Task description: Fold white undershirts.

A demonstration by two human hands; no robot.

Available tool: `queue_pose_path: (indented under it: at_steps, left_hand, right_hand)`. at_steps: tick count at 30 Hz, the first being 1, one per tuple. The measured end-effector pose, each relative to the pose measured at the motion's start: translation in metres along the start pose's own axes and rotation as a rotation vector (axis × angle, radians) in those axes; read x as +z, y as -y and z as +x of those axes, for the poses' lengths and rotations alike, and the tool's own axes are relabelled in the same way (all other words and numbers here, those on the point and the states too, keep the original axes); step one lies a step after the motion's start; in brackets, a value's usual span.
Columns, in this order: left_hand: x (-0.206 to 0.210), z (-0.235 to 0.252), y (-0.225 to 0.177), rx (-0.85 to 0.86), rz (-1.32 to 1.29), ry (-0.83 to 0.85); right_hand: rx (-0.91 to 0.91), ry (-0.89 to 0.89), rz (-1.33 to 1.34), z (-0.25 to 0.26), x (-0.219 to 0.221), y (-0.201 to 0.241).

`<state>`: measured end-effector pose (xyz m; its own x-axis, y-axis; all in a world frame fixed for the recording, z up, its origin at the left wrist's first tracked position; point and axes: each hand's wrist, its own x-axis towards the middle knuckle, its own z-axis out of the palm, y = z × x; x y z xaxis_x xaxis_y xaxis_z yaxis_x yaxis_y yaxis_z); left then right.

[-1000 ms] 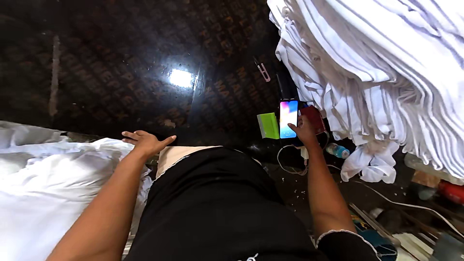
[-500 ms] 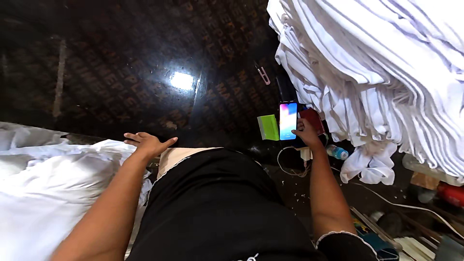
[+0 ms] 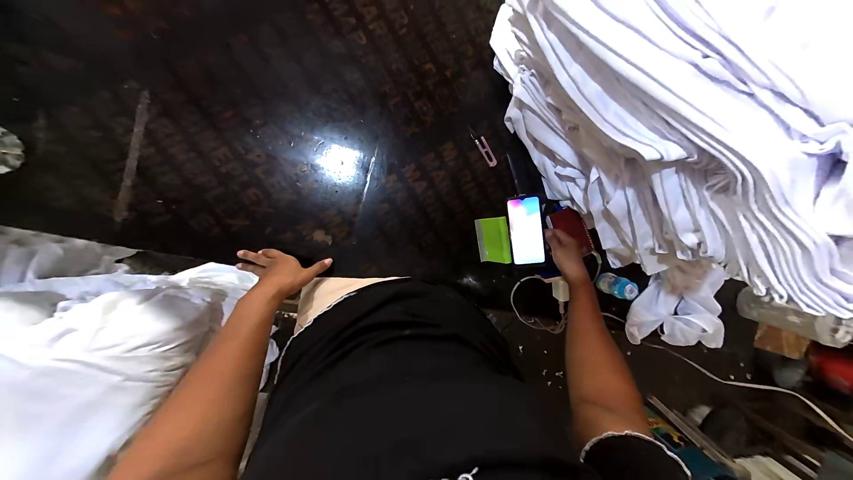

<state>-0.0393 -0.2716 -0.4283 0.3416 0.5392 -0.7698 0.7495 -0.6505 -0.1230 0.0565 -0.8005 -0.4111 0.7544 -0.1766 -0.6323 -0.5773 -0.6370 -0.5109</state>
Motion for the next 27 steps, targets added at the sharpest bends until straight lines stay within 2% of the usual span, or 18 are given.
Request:
queue_pose_path:
  at_steps: [27]
  left_hand:
    - [0.004, 0.001, 0.003, 0.036, 0.003, -0.007]
  right_hand:
    - [-0.005, -0.088, 0.102, -0.002, 0.013, -0.008]
